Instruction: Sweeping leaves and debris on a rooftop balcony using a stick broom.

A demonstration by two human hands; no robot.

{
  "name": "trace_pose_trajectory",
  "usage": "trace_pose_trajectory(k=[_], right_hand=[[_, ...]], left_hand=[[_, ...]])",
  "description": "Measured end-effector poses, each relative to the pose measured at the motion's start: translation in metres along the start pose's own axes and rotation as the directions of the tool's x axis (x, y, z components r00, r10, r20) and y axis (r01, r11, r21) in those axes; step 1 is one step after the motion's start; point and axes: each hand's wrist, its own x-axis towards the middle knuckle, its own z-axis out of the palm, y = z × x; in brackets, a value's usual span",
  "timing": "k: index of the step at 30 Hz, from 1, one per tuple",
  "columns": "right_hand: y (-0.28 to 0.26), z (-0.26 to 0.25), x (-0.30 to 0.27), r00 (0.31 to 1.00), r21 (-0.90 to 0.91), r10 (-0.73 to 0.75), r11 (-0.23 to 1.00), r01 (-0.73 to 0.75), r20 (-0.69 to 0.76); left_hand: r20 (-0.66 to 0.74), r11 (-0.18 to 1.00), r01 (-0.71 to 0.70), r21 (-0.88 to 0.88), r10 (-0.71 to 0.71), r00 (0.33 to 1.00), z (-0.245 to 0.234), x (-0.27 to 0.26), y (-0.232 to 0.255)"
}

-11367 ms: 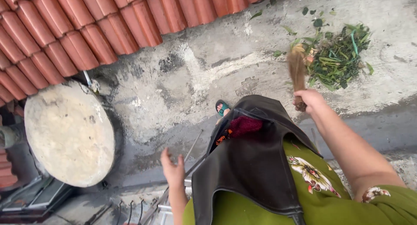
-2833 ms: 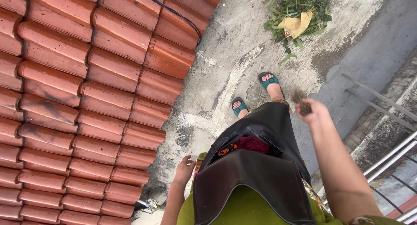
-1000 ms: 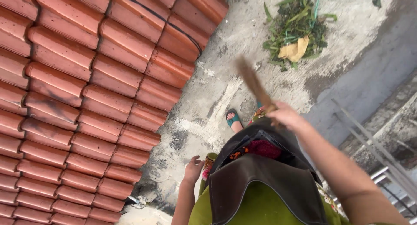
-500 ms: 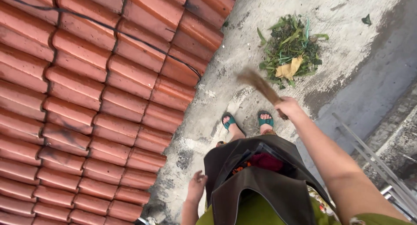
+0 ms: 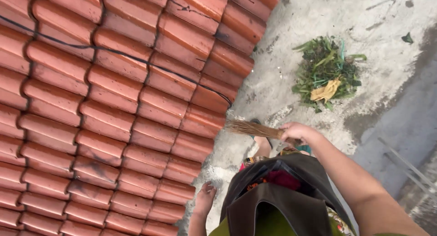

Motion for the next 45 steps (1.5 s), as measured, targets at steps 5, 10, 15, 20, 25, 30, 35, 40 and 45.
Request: trace_pose_trajectory(k=[5, 10, 15, 20, 25, 30, 35, 40, 45], right_hand=[[-0.073, -0.050, 0.021, 0.979, -0.090, -0.055, 0.995, 0.037, -0.198], [-0.048, -0.115, 0.065, 0.947, 0.463, 0.077, 0.883, 0.081, -0.313], [-0.069, -0.055, -0.014, 0.897, 0.639, 0.136, 0.746, 0.187, -0.421], [-0.064, -0.048, 0.048, 0.919, 0.692, -0.022, 0.651, 0.312, -0.393], [-0.079, -0.086, 0.020, 0.953, 0.822, 0.130, 0.547, 0.159, -0.272], [-0.002, -0.154, 0.047, 0.826, 0.813, 0.332, 0.533, 0.234, -0.455], [0.027, -0.177, 0.023, 0.742, 0.745, 0.301, 0.548, 0.380, -0.600], [-0.008, -0.149, -0.073, 0.884, 0.727, 0.170, 0.645, 0.235, -0.436], [0.034, -0.145, -0.002, 0.970, 0.625, 0.083, 0.776, 0.082, -0.230]], left_hand=[[-0.005, 1.000, -0.027, -0.010, 0.027, 1.000, -0.063, -0.028, 0.060], [0.096, 0.996, 0.067, 0.050, -0.072, 0.993, -0.065, -0.006, 0.026], [0.092, 0.985, 0.028, 0.173, -0.045, 0.995, -0.042, 0.054, -0.060], [0.469, 0.126, -0.660, 0.740, 0.607, 0.642, -0.033, 0.104, -0.089], [0.004, 0.983, -0.091, 0.162, 0.092, 0.996, -0.053, 0.075, 0.021], [0.032, 0.998, -0.054, 0.037, 0.053, 0.998, -0.053, 0.025, 0.129], [0.126, 0.997, 0.035, 0.066, -0.043, 0.991, -0.030, -0.009, 0.169], [0.167, 0.989, 0.034, 0.146, -0.058, 0.984, 0.000, 0.006, 0.156], [0.153, 0.971, -0.007, 0.240, -0.031, 0.988, -0.005, -0.011, 0.213]])
